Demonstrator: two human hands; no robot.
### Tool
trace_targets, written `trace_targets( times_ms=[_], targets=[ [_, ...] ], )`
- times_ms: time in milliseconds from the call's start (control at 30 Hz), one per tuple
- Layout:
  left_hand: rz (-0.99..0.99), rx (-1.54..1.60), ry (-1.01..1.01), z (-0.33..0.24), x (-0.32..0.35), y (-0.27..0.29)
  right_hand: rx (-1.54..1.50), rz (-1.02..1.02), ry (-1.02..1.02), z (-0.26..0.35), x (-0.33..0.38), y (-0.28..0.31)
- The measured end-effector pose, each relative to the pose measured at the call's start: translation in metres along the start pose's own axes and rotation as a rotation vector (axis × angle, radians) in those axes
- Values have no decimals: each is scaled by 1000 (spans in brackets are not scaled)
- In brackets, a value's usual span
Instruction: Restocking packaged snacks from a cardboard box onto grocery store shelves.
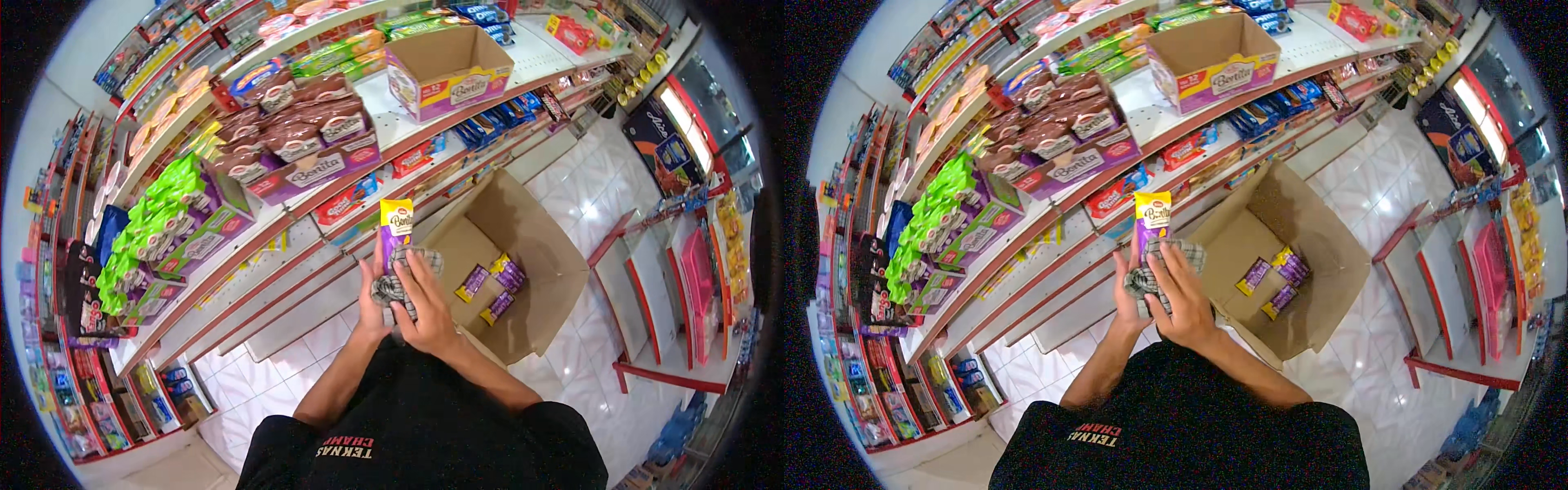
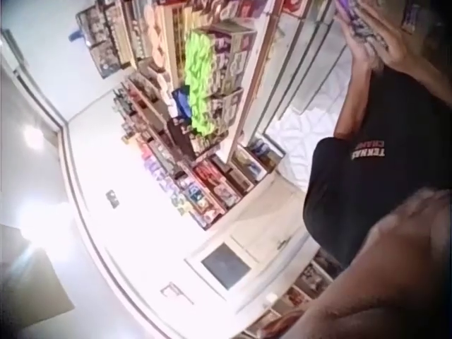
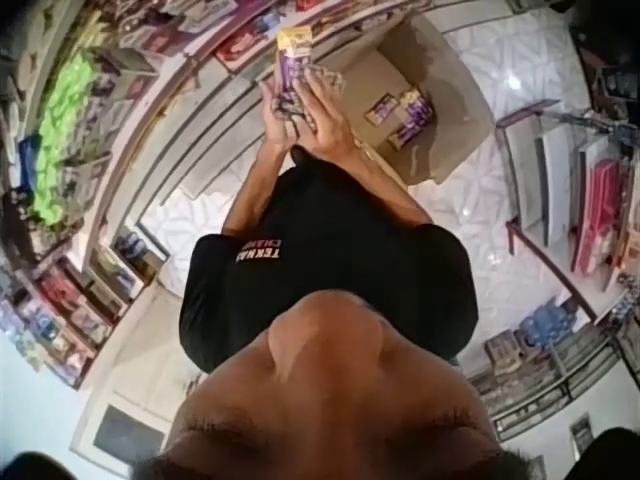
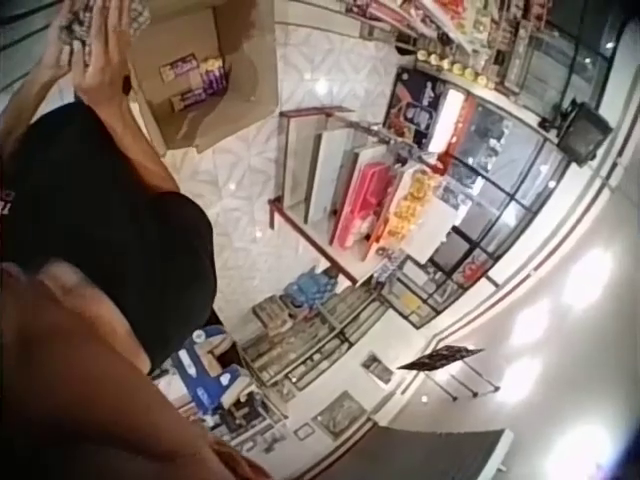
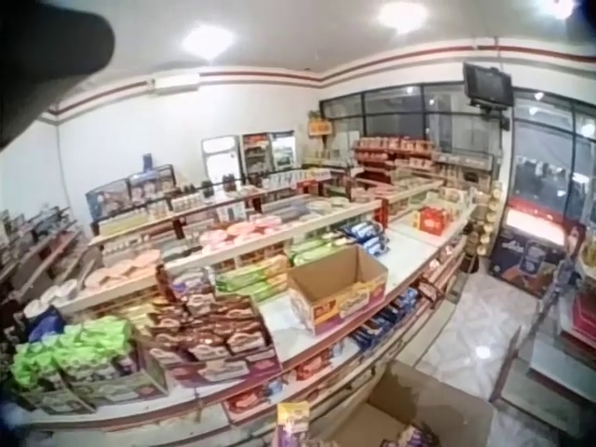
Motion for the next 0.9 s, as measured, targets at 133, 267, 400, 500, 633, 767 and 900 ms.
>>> trace_targets(
  times_ms=[133,267,400,500,633,767,900],
  targets=[
    [-55,-126,7,5,30,18,25,47,60,14,-41,-9],
    [-36,-100,-33,-8,37,14,-46,12,41,28,-51,-17],
    [50,-100,-275,-58,30,-4,29,155,142,43,-14,-40],
    [8,-146,-257,-57,40,1,76,271,186,46,-17,-44],
    [25,-116,-94,-19,49,23,-115,-36,139,44,-48,-11],
    [-38,-668,-22,-28,49,28,-179,-288,68,42,-55,13],
    [152,-712,-756,-80,51,-32,-312,-228,-76,42,-40,-3]
  ],
)
Point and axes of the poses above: each hand's wrist, its own x-axis away from the middle knuckle, its own y-axis out of the back of the hand, z = x × y, the point moved 10 cm from there along -x, towards the middle knuckle, and after that the axes turned 10 degrees about -z, right-handed, at the moved point
